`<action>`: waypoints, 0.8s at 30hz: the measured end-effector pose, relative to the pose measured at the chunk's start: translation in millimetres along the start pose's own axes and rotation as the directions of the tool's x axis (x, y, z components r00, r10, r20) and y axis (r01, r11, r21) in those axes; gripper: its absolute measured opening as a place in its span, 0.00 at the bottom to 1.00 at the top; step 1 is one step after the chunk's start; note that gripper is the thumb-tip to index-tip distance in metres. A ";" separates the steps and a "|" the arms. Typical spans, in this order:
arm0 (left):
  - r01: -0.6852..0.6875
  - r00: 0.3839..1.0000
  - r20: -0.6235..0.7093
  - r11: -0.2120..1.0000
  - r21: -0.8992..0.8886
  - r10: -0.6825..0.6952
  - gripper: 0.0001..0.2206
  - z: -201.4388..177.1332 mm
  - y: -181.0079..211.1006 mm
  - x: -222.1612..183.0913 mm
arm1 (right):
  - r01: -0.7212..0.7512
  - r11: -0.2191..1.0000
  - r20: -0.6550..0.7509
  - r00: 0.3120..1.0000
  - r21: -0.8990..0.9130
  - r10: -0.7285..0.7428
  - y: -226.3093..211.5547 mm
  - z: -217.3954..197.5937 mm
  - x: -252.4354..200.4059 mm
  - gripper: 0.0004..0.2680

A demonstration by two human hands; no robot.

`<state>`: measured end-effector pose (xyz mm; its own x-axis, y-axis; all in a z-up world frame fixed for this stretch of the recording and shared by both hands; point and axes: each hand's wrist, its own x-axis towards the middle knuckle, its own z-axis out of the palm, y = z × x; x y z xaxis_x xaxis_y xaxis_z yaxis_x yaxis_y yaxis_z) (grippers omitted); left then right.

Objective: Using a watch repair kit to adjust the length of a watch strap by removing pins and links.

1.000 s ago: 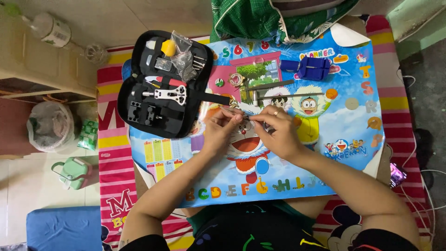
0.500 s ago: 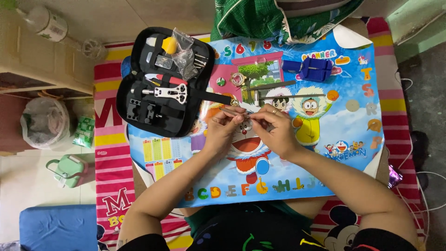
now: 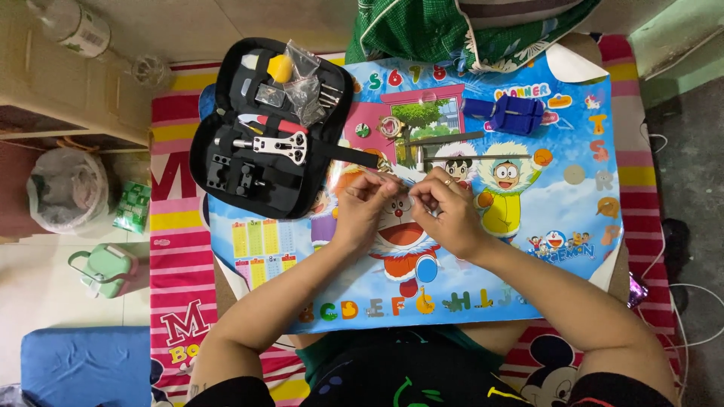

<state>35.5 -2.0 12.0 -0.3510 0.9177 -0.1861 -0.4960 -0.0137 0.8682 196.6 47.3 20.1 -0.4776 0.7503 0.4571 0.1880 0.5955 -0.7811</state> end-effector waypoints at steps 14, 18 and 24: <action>-0.392 0.920 0.250 0.758 0.522 0.303 0.10 -6.3 11.8 9.7 | 0.269 0.838 0.150 0.963 -0.475 -0.224 17.7 -22.9 14.8 0.03; -0.463 0.886 0.311 0.664 0.588 0.343 0.11 -2.8 10.6 8.0 | 0.267 0.846 0.130 0.964 -0.462 -0.233 14.0 -19.6 20.8 0.02; -0.513 0.858 0.361 0.651 0.559 0.366 0.09 -3.8 16.9 6.8 | 0.154 0.956 -0.036 0.985 -0.250 -0.168 27.3 -28.1 16.0 0.03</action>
<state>21.7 2.5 23.6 -0.1958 0.9256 0.3239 0.3014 -0.2575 0.9181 218.2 83.7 18.1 -0.4714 0.6493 0.5968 0.3203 0.7566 -0.5701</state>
